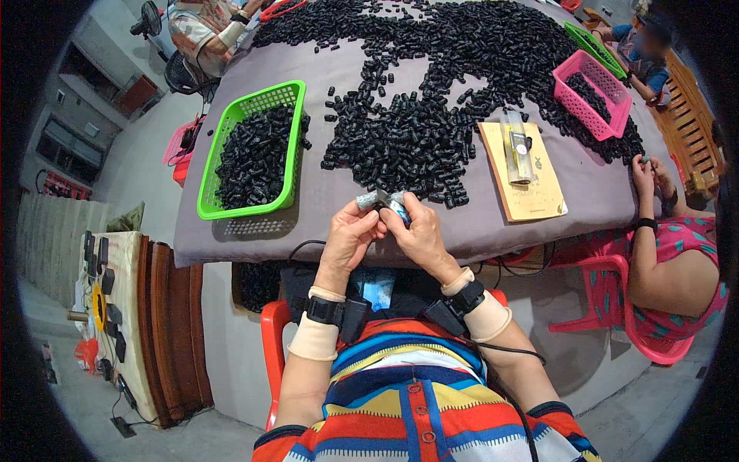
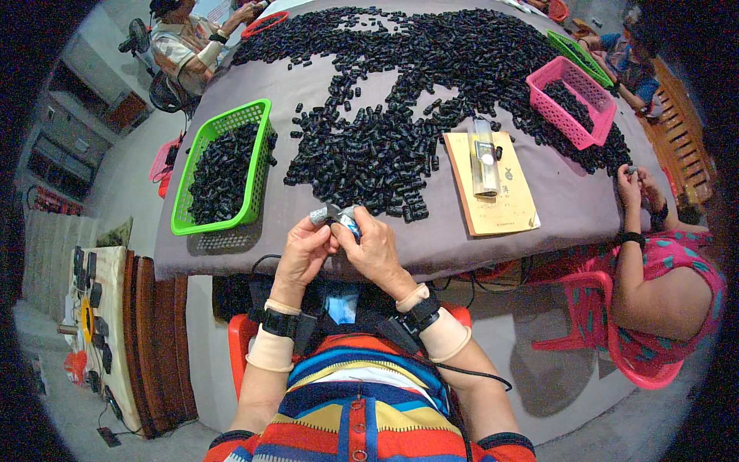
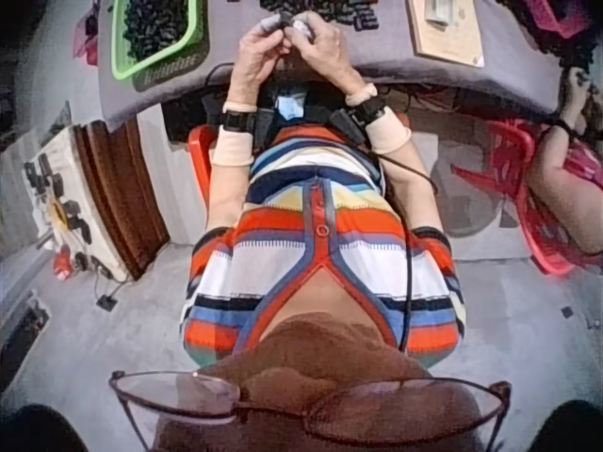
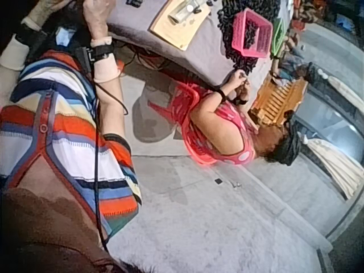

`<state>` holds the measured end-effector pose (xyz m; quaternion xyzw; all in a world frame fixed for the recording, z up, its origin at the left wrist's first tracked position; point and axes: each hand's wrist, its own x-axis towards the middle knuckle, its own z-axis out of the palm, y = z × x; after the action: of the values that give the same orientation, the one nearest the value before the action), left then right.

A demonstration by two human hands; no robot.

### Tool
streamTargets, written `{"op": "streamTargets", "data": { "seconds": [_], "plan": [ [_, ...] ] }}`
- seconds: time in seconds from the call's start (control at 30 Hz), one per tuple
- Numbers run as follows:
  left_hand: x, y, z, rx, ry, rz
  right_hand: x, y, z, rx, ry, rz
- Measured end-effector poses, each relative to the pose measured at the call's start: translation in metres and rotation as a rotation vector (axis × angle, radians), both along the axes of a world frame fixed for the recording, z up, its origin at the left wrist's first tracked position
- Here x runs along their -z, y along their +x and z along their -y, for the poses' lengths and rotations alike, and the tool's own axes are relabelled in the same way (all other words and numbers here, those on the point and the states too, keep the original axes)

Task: Assembling small grey plastic shoe components by hand.

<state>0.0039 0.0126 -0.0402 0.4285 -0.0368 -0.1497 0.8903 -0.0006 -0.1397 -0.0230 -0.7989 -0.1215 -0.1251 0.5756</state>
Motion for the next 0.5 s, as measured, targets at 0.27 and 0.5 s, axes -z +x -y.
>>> {"op": "streamTargets", "data": {
  "seconds": [0.27,0.5],
  "plan": [
    [-0.0003,0.0005,0.0037,-0.018,-0.020,-0.025,0.0013,0.0002,-0.0017,0.064,0.072,0.009],
    [0.0046,0.0011,-0.0025,0.015,-0.017,0.013,0.0002,0.0007,-0.0008,0.035,0.066,-0.041]
  ]
}}
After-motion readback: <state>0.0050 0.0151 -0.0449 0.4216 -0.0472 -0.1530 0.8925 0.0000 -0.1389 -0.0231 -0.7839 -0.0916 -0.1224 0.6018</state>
